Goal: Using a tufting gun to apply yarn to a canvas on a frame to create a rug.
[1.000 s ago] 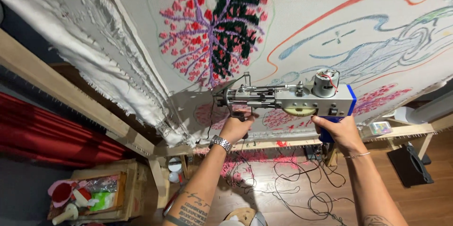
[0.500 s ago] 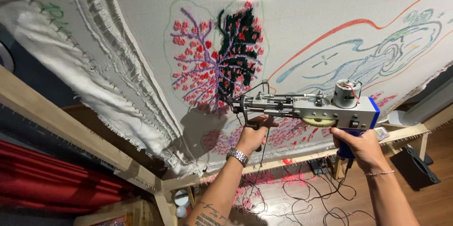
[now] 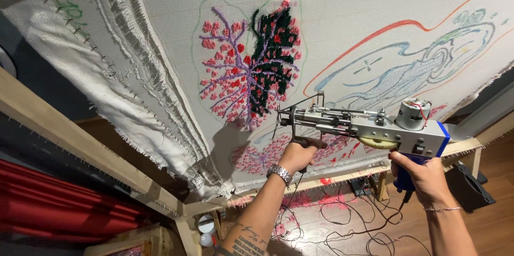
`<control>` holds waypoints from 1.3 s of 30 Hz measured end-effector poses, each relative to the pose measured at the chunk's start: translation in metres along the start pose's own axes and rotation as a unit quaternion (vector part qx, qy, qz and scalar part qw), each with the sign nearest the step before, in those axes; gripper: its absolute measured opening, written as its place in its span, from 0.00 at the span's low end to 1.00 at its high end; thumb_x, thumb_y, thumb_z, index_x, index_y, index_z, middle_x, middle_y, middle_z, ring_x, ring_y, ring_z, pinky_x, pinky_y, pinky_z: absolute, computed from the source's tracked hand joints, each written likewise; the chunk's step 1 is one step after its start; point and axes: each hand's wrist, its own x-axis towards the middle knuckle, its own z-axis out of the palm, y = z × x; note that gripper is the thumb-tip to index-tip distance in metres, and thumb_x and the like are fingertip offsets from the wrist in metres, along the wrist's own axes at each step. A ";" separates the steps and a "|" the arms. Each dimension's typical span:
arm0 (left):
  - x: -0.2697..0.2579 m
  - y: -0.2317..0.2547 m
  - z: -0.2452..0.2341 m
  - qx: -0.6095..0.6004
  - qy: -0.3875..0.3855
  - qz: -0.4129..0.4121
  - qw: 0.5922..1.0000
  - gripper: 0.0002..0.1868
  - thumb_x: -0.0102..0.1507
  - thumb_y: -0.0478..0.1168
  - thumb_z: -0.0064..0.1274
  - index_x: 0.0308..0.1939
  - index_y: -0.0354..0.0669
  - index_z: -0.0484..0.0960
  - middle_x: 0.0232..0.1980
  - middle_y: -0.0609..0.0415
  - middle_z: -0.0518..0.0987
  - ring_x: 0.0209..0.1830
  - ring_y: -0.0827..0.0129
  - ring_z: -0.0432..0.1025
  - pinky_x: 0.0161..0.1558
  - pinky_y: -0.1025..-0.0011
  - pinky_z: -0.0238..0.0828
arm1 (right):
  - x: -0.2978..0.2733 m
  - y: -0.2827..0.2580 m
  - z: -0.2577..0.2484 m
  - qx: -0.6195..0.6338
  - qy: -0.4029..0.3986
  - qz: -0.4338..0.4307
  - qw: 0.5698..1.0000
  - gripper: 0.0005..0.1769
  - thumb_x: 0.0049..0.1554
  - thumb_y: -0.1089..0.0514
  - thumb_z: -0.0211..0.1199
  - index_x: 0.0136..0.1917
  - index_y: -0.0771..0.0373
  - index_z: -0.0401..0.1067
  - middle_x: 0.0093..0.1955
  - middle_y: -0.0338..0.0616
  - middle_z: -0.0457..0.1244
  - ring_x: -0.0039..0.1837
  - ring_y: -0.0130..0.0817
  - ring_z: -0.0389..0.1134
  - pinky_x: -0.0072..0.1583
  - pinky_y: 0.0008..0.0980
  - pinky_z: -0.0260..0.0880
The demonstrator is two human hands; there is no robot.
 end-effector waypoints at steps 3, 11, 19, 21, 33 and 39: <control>0.010 -0.005 0.003 -0.007 -0.041 -0.009 0.999 0.12 0.66 0.39 0.50 0.49 0.46 0.88 0.36 0.67 0.84 0.24 0.79 0.78 0.29 0.76 0.75 | -0.005 -0.003 -0.007 0.001 0.006 0.009 1.000 0.10 0.55 0.60 0.68 0.45 0.67 0.70 0.32 0.45 0.63 0.30 0.33 0.63 0.31 0.33 0.61; -0.007 0.039 0.001 0.008 -0.047 -0.022 0.999 0.14 0.67 0.39 0.47 0.49 0.45 0.89 0.32 0.48 0.80 0.20 0.78 0.71 0.22 0.74 0.66 | -0.009 0.000 -0.011 0.018 0.019 -0.009 1.000 0.10 0.55 0.59 0.67 0.45 0.66 0.70 0.32 0.44 0.63 0.30 0.31 0.62 0.30 0.32 0.59; -0.010 0.045 0.003 -0.086 -0.028 0.030 0.995 0.15 0.65 0.38 0.44 0.47 0.50 0.87 0.39 0.62 0.86 0.18 0.79 0.67 0.19 0.75 0.62 | -0.004 -0.001 -0.010 0.028 0.025 0.002 0.999 0.10 0.55 0.58 0.68 0.43 0.66 0.71 0.31 0.44 0.63 0.30 0.32 0.62 0.30 0.32 0.60; 0.010 0.019 0.003 0.005 -0.055 -0.007 0.998 0.15 0.67 0.36 0.46 0.48 0.46 0.89 0.36 0.47 0.85 0.26 0.78 0.78 0.23 0.75 0.70 | -0.002 0.005 -0.014 0.021 0.017 -0.024 0.999 0.10 0.54 0.59 0.69 0.43 0.65 0.71 0.32 0.43 0.63 0.32 0.31 0.63 0.32 0.31 0.61; -0.022 0.065 0.001 -0.130 -0.085 0.011 0.988 0.15 0.67 0.41 0.46 0.52 0.52 0.87 0.40 0.58 0.86 0.15 0.83 0.59 0.20 0.79 0.57 | -0.006 0.002 -0.015 0.050 0.022 0.011 0.998 0.11 0.56 0.58 0.67 0.47 0.65 0.71 0.34 0.42 0.64 0.34 0.31 0.65 0.34 0.34 0.66; -0.013 0.049 0.008 0.061 -0.042 0.041 0.996 0.15 0.68 0.37 0.47 0.51 0.46 0.89 0.33 0.49 0.82 0.20 0.77 0.67 0.24 0.73 0.65 | -0.007 0.023 -0.029 0.074 0.001 -0.016 0.997 0.11 0.57 0.60 0.67 0.49 0.68 0.70 0.36 0.44 0.64 0.34 0.34 0.65 0.34 0.34 0.64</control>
